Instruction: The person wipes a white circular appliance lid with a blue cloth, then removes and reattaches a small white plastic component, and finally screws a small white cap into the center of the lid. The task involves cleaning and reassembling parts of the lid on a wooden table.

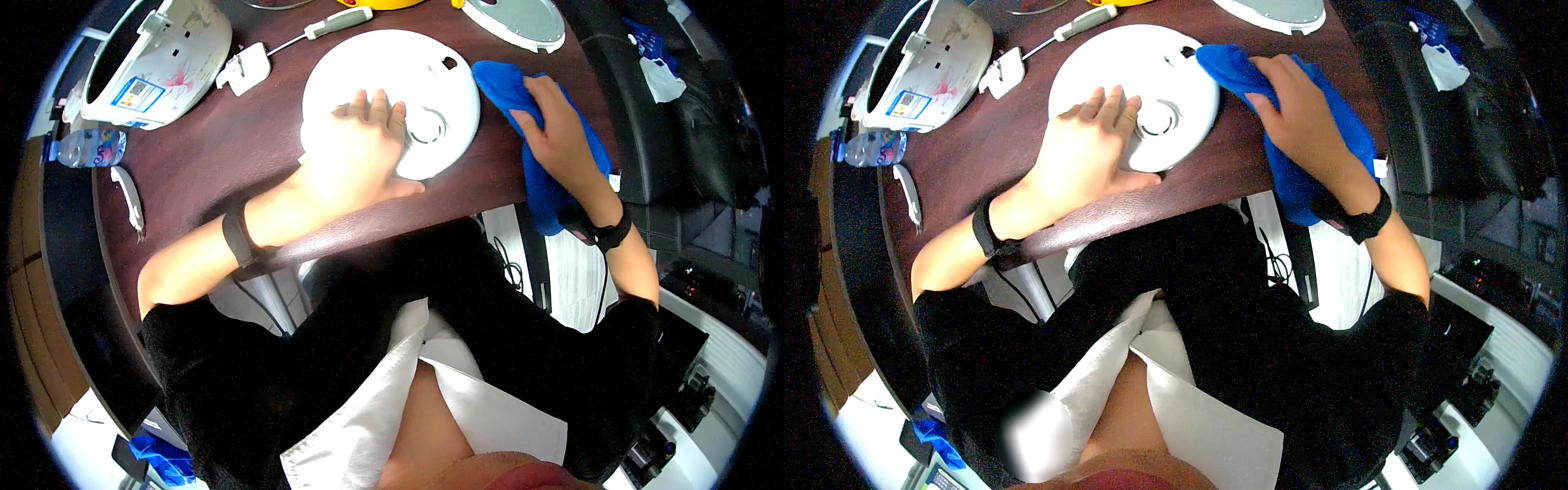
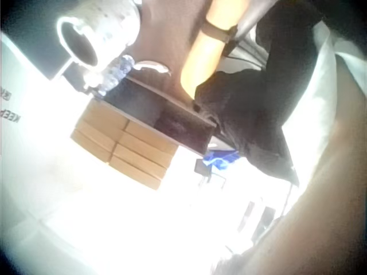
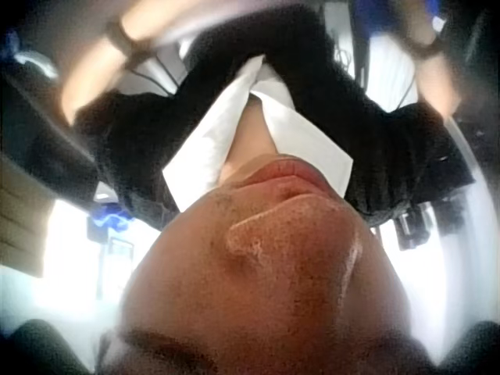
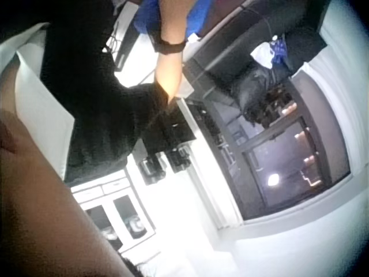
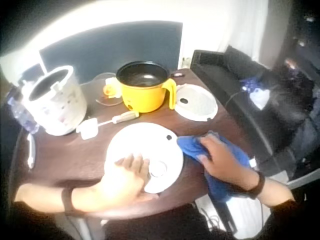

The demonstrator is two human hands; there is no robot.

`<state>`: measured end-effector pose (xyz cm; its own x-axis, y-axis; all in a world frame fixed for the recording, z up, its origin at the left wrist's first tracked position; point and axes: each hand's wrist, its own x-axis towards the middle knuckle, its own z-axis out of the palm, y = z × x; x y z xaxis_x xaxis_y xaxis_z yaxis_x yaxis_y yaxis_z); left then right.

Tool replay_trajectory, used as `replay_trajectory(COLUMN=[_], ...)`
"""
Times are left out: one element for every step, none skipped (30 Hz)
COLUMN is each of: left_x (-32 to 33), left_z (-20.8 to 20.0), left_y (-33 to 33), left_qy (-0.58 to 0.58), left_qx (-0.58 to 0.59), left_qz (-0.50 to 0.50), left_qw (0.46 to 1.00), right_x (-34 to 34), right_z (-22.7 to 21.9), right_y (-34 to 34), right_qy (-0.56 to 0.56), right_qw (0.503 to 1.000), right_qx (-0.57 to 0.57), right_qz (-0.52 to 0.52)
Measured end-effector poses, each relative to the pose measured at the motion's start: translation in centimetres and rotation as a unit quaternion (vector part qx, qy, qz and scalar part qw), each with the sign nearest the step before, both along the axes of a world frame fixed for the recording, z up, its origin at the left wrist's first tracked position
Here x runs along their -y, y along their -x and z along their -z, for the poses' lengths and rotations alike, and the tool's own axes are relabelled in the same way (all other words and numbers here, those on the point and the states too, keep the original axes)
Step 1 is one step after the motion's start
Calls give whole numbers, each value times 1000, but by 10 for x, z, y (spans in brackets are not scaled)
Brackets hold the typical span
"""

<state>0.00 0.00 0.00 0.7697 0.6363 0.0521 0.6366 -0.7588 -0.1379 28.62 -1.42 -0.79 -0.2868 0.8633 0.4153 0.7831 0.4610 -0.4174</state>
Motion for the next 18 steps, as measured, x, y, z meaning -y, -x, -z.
replay_trajectory(left_x=[0, 0, 0, 0, 0, -2, -3, -4, -5, -6, -6, -6, -6, -6, -7, -7, -7, -7], left_z=[0, 1, 0, -1, -1, -1, -1, -1, -1, -1, -2, -1, -1, 0, 0, -1, 0, 0], left_y=[-3, -4, -9, -13, -17, -16, -15, -14, -15, -15, -16, -16, -16, -15, -15, -15, -15, -15], left_qy=[1, 2, 0, -2, -4, -6, -7, -9, -11, -13, -15, -17, -19, -22, -22, -23, -23, -25], left_qx=[-2, -4, 1, 6, 10, 9, 8, 8, 2, -4, -9, -11, -13, -15, -12, -9, -6, -4], left_qz=[-4, -7, -6, -5, -3, 0, 3, 7, 9, 11, 12, 14, 15, 16, 18, 21, 23, 25], left_qw=[1000, 1000, 1000, 1000, 1000, 1000, 1000, 1000, 1000, 1000, 1000, 1000, 1000, 1000, 1000, 999, 999, 999], right_x=[-1, -2, -4, -6, -9, -11, -12, -13, -13, -11, -8, -6, -7, -10, -12, -15, -19, -22], right_z=[2, 2, 2, 0, -2, -5, -2, 1, 3, 2, 0, -2, -2, -1, -1, 0, 0, 0], right_y=[4, 7, 6, 6, 4, 5, 6, 6, 6, 6, 7, 7, 7, 7, 6, 5, 5, 4], right_qy=[5, 10, 8, 7, 6, -18, -17, -16, -16, -4, 8, 21, 14, 8, 0, 9, 17, 26], right_qw=[1000, 1000, 999, 998, 997, 995, 994, 993, 993, 992, 991, 989, 989, 988, 988, 988, 987, 987], right_qx=[6, 13, 24, 35, 45, 75, 77, 80, 84, 89, 94, 100, 100, 101, 101, 107, 112, 117], right_qz=[-12, -23, -38, -52, -66, -70, -75, -80, -84, -90, -97, -105, -110, -116, -118, -114, -110, -107])
